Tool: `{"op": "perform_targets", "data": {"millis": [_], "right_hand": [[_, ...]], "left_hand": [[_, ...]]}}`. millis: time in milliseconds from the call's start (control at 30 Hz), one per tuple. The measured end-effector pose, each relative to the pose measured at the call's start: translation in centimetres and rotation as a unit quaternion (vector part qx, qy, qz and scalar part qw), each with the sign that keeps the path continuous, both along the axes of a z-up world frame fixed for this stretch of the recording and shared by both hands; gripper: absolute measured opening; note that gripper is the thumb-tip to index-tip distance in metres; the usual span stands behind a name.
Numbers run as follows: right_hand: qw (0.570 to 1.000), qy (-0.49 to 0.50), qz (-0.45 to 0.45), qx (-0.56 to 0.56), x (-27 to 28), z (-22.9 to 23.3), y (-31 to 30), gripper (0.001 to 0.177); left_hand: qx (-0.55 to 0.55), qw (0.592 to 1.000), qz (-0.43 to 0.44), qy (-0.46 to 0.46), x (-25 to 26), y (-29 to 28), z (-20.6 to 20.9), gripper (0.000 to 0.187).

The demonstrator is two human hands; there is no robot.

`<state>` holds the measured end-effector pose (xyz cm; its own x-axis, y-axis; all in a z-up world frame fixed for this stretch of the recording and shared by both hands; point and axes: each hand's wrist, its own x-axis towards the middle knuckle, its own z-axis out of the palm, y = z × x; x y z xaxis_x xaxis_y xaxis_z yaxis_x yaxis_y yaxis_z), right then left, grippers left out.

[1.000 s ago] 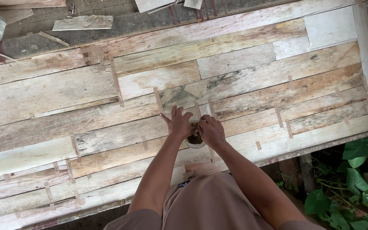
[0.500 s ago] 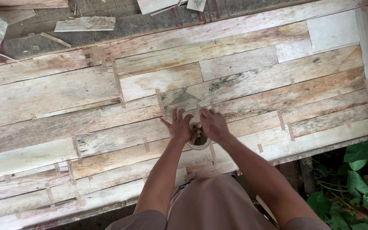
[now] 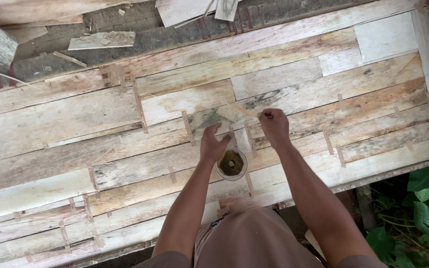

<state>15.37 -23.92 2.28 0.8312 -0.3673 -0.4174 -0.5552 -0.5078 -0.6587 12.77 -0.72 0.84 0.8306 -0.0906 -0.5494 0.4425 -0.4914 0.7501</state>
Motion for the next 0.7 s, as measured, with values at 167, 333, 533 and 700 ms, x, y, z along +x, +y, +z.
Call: {"op": "perform_targets", "data": {"millis": [167,333,533,700], "right_hand": [[0.977,-0.018,-0.127,0.169,-1.0,2.8,2.8,0.027],[0.985,-0.068,-0.127,0.091,-1.6,0.8,3.7,0.024],[0.965,-0.082,-0.219,0.116,-1.1,-2.7,4.1,0.020],[0.952,-0.094,-0.240,0.167,-0.4,-5.4,3.9,0.016]], "left_hand": [[-0.149,0.969,0.189,0.055,4.9,-2.5,-0.7,0.072],[-0.260,0.934,0.241,0.055,9.0,-4.1,1.4,0.068],[-0.201,0.947,0.249,0.028,13.4,-5.3,-1.6,0.027],[-0.073,0.958,0.274,0.051,15.6,-5.8,-3.2,0.040]]}}
